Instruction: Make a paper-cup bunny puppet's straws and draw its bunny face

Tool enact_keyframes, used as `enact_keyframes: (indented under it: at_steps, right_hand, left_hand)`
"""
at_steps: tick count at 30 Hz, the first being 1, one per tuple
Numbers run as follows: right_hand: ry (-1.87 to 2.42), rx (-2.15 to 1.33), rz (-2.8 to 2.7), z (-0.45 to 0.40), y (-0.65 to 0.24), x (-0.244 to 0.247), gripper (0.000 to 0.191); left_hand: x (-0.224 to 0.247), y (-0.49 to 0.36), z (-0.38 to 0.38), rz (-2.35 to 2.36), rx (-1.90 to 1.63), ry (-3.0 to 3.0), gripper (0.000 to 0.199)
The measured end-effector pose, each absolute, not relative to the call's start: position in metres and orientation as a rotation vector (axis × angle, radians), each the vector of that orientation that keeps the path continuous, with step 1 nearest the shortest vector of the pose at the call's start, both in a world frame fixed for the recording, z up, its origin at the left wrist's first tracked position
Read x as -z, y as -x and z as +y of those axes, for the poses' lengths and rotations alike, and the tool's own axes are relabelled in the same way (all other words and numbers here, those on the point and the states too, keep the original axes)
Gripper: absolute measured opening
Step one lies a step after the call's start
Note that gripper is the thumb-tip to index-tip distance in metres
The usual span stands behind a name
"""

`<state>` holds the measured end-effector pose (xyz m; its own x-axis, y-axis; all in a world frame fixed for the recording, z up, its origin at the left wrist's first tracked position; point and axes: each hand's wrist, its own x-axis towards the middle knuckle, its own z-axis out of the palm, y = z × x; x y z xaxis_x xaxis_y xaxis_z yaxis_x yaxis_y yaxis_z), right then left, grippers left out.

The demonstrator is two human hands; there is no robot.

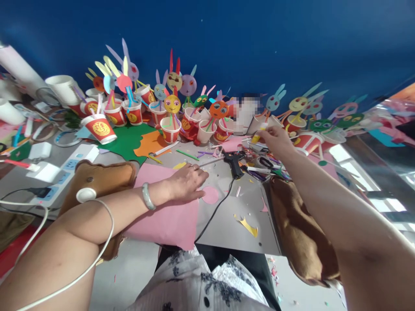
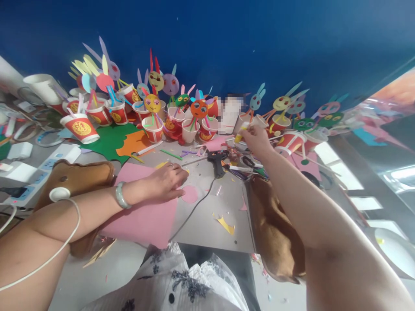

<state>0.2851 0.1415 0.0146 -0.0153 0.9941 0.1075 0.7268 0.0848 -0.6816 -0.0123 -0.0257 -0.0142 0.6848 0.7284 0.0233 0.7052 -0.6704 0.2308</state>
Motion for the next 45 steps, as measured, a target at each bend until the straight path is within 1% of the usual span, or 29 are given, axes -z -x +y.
enact_keyframes:
  at_steps: [3,6,8,11,13,15,17,20,24,27,34,41,45]
  right_hand:
    - [1.596,-0.725,-1.535,0.138,-0.272,-0.026,0.016]
    - [1.469,-0.855,-1.417,0.12,-0.255,-0.037,0.017]
    - [1.387,-0.961,-1.444,0.096,-0.243,-0.04,0.012]
    - [1.302,-1.079,-1.561,0.051,-0.227,-0.037,0.016]
    - [1.252,-1.057,-1.773,0.025,-0.218,-0.032,0.023]
    - [1.244,-1.034,-1.909,0.006,-0.213,-0.025,0.02]
    - [1.243,-1.104,-2.01,-0.005,-0.209,-0.016,0.017]
    - [1.242,-1.102,-2.091,-0.01,-0.206,-0.001,0.015]
    - [1.273,-1.001,-2.156,-0.012,-0.204,0.016,0.014]
    - [1.223,-0.96,-2.183,-0.014,-0.204,0.024,0.016]
    - [1.128,-0.831,-2.275,-0.013,-0.207,0.031,0.009]
    - [1.122,-0.969,-2.302,-0.016,-0.207,0.03,0.012]
    - [1.079,-0.977,-2.406,-0.018,-0.208,0.031,0.016]
  left_hand:
    - [0.015,0.012,-0.026,1.16,-0.165,-2.685,0.023]
    - [0.018,0.013,-0.025,1.163,-0.194,-2.682,0.02]
    - [0.021,0.014,-0.024,1.155,-0.217,-2.699,0.02]
    - [0.026,0.015,-0.023,1.139,-0.243,-2.733,0.023]
    - [0.028,0.016,-0.023,1.141,-0.253,-2.755,0.027]
    - [0.03,0.016,-0.023,1.147,-0.257,-2.773,0.028]
    - [0.031,0.016,-0.023,1.145,-0.276,-2.774,0.026]
    - [0.031,0.017,-0.022,1.107,-0.322,-2.746,0.024]
    - [0.033,0.017,-0.02,1.052,-0.356,-2.725,0.032]
    - [0.039,0.018,-0.018,1.035,-0.397,-2.736,0.033]
    - [0.044,0.02,-0.021,1.02,-0.411,-2.747,0.038]
    - [0.038,0.018,-0.024,1.045,-0.353,-2.742,0.038]
    - [0.04,0.019,-0.025,1.044,-0.373,-2.751,0.039]
